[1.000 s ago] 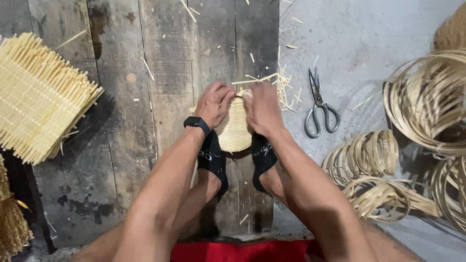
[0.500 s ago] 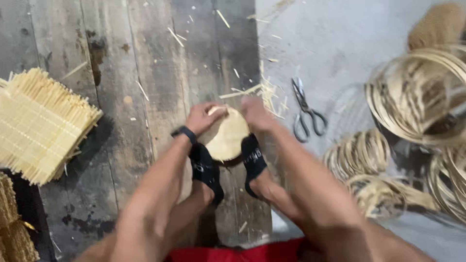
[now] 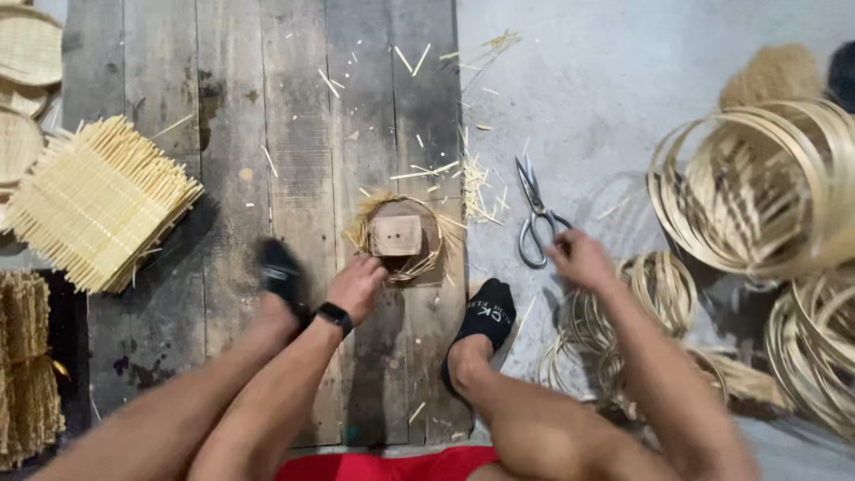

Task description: The person sits on the floor and repeatedly places a circular bamboo frame over a flat woven bamboo mat, then uses shears to trim the excess mat material flush with the frame. The person removes the frame to reveal a finished circular tray and repeats the process with new mats.

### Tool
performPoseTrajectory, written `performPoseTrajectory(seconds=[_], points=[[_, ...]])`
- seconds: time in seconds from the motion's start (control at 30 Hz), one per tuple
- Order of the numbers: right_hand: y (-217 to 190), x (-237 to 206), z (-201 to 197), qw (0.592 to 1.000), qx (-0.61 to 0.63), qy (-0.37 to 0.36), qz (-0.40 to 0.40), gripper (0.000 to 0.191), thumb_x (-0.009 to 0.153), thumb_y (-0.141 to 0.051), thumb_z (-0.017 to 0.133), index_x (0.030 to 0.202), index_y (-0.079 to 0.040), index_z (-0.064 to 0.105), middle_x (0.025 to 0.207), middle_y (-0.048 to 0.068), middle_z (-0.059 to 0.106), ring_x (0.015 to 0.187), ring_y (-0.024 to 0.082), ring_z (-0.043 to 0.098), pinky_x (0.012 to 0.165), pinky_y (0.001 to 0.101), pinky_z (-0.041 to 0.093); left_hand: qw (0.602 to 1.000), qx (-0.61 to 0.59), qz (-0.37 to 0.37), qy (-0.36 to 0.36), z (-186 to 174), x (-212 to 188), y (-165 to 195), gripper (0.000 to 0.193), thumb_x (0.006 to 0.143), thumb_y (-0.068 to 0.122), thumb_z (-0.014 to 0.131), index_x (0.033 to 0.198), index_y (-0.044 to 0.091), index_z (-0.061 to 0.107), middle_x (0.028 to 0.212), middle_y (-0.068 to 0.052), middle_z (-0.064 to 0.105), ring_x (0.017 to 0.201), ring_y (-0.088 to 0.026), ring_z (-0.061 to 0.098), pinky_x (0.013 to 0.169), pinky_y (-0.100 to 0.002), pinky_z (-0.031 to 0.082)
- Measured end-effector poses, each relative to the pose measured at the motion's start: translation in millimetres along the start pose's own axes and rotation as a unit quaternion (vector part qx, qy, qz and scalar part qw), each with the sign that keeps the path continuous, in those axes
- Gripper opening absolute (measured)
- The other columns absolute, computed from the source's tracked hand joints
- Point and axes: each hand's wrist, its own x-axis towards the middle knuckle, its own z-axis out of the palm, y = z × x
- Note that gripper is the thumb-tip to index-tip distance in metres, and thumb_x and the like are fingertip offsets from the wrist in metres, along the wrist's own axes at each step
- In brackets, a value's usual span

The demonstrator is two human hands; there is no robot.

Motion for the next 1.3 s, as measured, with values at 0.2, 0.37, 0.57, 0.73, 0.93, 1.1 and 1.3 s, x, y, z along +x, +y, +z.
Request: performPoseTrajectory(seconds=[0.2,0.37,0.57,0.73,0.93,1.1,1.3], points=[[3,42,55,0.976,-0.067,0.206,-0.024,0.066,0.066,-0.027,0.090,0.116,0.004,0.060,0.108,0.028,0.067,0.104,0.046,0.063,0.086,0.0508,0.051,0.955,-0.039,-0.260,0.136,31,86,33,0.101,0.068,0.056,0.082,0.139,-0.008,0.048,0.138,-0.031,0.047,0.132,-0.045,0.043,0.110,-0.059,0.037],[16,75,53,0.988,0.076,0.061,0.117,0.065,0.068,-0.020,0.089,0.119,0.006,0.058,0.105,0.027,0.069,0.103,0.042,0.067,0.090,0.0476,0.054,0.948,0.037,-0.297,0.111,33,115,37,0.071,0.074,0.056,0.080,0.130,0.017,0.062,0.134,-0.027,0.049,0.125,-0.044,0.047,0.102,-0.061,0.040],[33,64,64,0.941,0.302,-0.056,0.144,0.050,0.067,-0.018,0.079,0.110,0.002,0.063,0.089,0.017,0.072,0.078,0.028,0.072,0.068,0.0410,0.057,0.987,-0.015,-0.092,0.132,38,114,28,0.061,0.074,0.045,0.081,0.128,0.022,0.064,0.131,-0.017,0.053,0.126,-0.038,0.049,0.099,-0.059,0.044],[-9,26,69,0.993,0.044,-0.039,0.105,0.061,0.078,-0.054,0.083,0.094,0.002,0.065,0.083,0.015,0.069,0.080,0.028,0.070,0.076,0.0379,0.056,0.994,0.010,-0.092,0.060,42,118,27,0.072,0.069,0.044,0.084,0.134,0.024,0.060,0.137,-0.018,0.051,0.129,-0.042,0.045,0.100,-0.059,0.043],[-58,34,73,0.967,-0.135,0.143,-0.164,0.057,0.077,-0.047,0.077,0.105,0.001,0.064,0.105,0.018,0.061,0.101,0.037,0.060,0.089,0.0469,0.052,0.942,-0.055,-0.297,0.147,62,108,54,0.132,0.052,0.037,0.098,0.156,0.003,0.023,0.135,-0.031,0.039,0.123,-0.047,0.040,0.106,-0.067,0.029],[-53,57,81,0.969,-0.230,0.027,-0.085,0.052,0.083,-0.046,0.071,0.101,0.003,0.064,0.096,0.019,0.061,0.087,0.032,0.062,0.071,0.0454,0.054,0.959,-0.120,-0.215,0.137,57,98,54,0.120,0.057,0.023,0.094,0.155,0.005,0.026,0.132,-0.027,0.042,0.123,-0.047,0.040,0.108,-0.060,0.034],[-27,62,71,0.945,-0.217,0.141,-0.198,0.033,0.078,-0.029,0.073,0.096,-0.003,0.065,0.095,0.014,0.062,0.087,0.031,0.062,0.070,0.0448,0.053,0.976,-0.143,-0.141,0.083,37,99,36,0.120,0.055,0.019,0.093,0.155,0.005,0.028,0.133,-0.026,0.043,0.121,-0.048,0.042,0.106,-0.057,0.038]])
